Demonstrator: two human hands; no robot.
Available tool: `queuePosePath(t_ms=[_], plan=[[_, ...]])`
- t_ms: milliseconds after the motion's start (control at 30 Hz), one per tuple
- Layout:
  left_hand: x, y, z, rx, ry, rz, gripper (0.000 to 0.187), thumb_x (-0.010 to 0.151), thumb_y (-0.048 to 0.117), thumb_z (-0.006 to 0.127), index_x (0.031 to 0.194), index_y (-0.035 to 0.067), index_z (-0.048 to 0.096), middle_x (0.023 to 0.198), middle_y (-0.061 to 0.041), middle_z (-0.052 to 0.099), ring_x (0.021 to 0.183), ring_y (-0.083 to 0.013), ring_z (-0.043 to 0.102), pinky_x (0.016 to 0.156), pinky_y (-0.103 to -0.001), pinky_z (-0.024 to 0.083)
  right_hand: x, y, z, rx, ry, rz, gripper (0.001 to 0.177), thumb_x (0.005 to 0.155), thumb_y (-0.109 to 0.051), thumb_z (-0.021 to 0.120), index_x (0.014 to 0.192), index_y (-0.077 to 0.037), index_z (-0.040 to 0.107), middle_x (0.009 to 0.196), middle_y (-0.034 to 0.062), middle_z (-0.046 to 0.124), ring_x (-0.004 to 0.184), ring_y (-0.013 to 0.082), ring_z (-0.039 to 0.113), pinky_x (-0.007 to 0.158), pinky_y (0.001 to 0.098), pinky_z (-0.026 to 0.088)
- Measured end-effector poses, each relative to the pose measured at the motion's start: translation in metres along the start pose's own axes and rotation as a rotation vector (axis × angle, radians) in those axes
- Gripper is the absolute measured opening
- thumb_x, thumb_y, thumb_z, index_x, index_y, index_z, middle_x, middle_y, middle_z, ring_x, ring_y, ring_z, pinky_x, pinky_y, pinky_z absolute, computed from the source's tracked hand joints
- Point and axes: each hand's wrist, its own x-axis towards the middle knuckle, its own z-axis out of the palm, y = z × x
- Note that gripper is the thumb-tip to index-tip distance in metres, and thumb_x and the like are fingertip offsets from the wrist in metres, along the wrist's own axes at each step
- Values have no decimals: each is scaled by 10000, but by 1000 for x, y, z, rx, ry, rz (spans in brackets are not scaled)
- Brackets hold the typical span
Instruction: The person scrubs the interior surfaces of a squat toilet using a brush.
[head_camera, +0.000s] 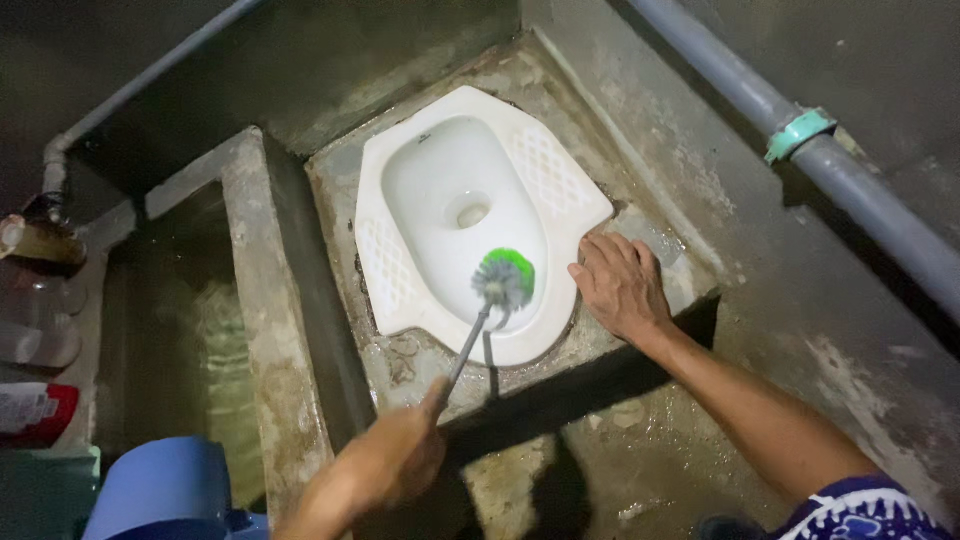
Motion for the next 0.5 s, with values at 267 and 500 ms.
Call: queuePosePath(t_ms=[267, 500], plan=[[71, -1, -24, -280, 106, -220, 566, 1160, 289, 140, 1378, -42, 544, 754, -215, 656, 656, -212, 670, 738, -241, 515, 2, 3, 5, -30, -13, 8, 492, 1043, -344, 441, 1324, 25, 607, 1360, 215, 608, 1328, 337, 493, 1129, 543, 281], [99, 37, -51, -348, 160, -270, 553, 1182, 284, 207, 1248, -128, 570, 721, -164, 570, 518, -221, 501, 418, -296, 477, -2, 8, 10, -58, -9, -35, 507, 1067, -348, 404, 1366, 21, 581, 1402, 219, 588, 1369, 347, 477, 1148, 543, 275]])
